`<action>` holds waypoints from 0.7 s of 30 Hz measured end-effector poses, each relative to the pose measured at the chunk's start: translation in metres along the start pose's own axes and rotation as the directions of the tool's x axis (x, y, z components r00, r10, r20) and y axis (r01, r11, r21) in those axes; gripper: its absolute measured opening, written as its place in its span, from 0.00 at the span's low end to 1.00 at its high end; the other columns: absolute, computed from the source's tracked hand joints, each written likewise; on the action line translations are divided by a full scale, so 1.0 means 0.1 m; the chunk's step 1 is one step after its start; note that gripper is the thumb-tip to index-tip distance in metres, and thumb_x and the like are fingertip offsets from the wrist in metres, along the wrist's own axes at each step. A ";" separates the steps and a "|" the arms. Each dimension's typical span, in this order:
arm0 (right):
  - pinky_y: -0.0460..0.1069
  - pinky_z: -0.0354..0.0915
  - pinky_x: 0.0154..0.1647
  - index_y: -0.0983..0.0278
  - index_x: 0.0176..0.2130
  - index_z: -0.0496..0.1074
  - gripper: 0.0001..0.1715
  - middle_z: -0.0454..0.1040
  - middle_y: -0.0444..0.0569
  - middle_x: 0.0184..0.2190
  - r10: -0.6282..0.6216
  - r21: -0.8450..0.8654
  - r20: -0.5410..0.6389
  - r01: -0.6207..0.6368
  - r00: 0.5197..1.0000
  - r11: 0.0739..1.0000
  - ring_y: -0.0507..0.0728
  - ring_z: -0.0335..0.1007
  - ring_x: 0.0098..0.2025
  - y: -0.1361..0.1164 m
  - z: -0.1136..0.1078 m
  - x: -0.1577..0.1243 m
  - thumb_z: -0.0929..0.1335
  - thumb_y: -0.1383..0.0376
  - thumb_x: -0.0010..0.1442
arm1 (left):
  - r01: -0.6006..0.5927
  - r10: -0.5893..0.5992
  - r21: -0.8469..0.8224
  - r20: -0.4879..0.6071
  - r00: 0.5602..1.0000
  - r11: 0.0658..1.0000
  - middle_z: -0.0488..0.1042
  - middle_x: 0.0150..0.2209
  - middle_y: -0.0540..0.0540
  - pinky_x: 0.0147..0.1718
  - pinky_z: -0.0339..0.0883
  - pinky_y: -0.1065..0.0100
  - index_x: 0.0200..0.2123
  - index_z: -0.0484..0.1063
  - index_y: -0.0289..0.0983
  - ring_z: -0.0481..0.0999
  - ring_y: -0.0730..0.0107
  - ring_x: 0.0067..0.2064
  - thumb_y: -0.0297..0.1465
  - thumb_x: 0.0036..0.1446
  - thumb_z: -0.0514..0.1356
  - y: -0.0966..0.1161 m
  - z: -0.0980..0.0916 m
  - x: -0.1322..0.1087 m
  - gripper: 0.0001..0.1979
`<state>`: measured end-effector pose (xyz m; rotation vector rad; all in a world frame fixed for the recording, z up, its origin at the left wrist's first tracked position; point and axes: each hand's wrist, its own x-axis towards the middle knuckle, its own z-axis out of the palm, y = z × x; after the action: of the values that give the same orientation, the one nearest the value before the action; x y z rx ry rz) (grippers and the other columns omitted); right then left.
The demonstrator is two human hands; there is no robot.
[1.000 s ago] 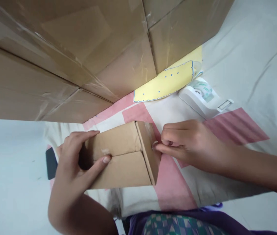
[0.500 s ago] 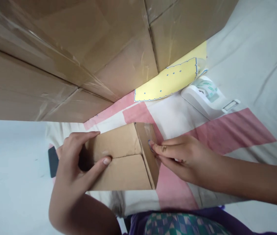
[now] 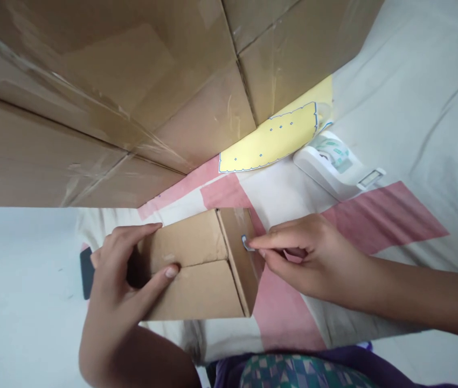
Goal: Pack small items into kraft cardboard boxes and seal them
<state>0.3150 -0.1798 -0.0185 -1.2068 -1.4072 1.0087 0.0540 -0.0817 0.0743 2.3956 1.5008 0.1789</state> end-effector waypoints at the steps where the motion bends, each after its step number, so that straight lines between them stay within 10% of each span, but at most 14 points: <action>1: 0.45 0.55 0.21 0.64 0.36 0.81 0.12 0.66 0.39 0.18 -0.020 0.006 0.021 0.019 1.000 1.000 0.47 0.56 0.19 0.00 0.02 -0.01 0.66 0.70 0.65 | 0.002 -0.002 -0.002 -0.001 1.000 1.000 0.68 0.51 0.46 0.55 0.57 0.46 0.54 0.66 0.52 0.67 0.48 0.55 0.46 0.60 0.60 0.00 0.00 0.00 0.20; 9: 0.45 0.57 0.20 0.67 0.42 0.81 0.15 0.67 0.40 0.19 -0.043 0.046 0.111 0.038 0.993 0.998 0.48 0.59 0.19 0.00 0.11 -0.09 0.64 0.73 0.65 | -0.027 0.027 0.019 -0.009 1.000 0.999 0.68 0.50 0.46 0.53 0.57 0.48 0.54 0.66 0.50 0.67 0.49 0.54 0.45 0.62 0.60 0.01 -0.01 0.01 0.18; 15: 0.43 0.55 0.18 0.64 0.40 0.83 0.17 0.70 0.39 0.17 0.018 0.049 -0.076 -0.014 0.997 0.999 0.47 0.57 0.17 0.01 -0.03 0.00 0.67 0.75 0.57 | -0.047 0.048 0.031 -0.027 0.998 0.998 0.68 0.49 0.46 0.52 0.57 0.51 0.53 0.66 0.49 0.68 0.51 0.53 0.45 0.62 0.60 -0.01 0.00 0.01 0.18; 21: 0.44 0.60 0.22 0.67 0.44 0.82 0.19 0.74 0.42 0.22 -0.027 0.100 0.081 0.019 0.996 0.995 0.49 0.65 0.20 0.04 0.15 -0.13 0.66 0.76 0.58 | -0.036 0.036 0.024 -0.012 0.999 0.999 0.68 0.50 0.45 0.52 0.58 0.50 0.54 0.66 0.48 0.68 0.50 0.53 0.44 0.62 0.60 -0.05 -0.02 0.02 0.18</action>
<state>0.3014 -0.1917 -0.0270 -1.0851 -1.4144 1.1102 0.0501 -0.0776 0.0744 2.4456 1.4737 0.1861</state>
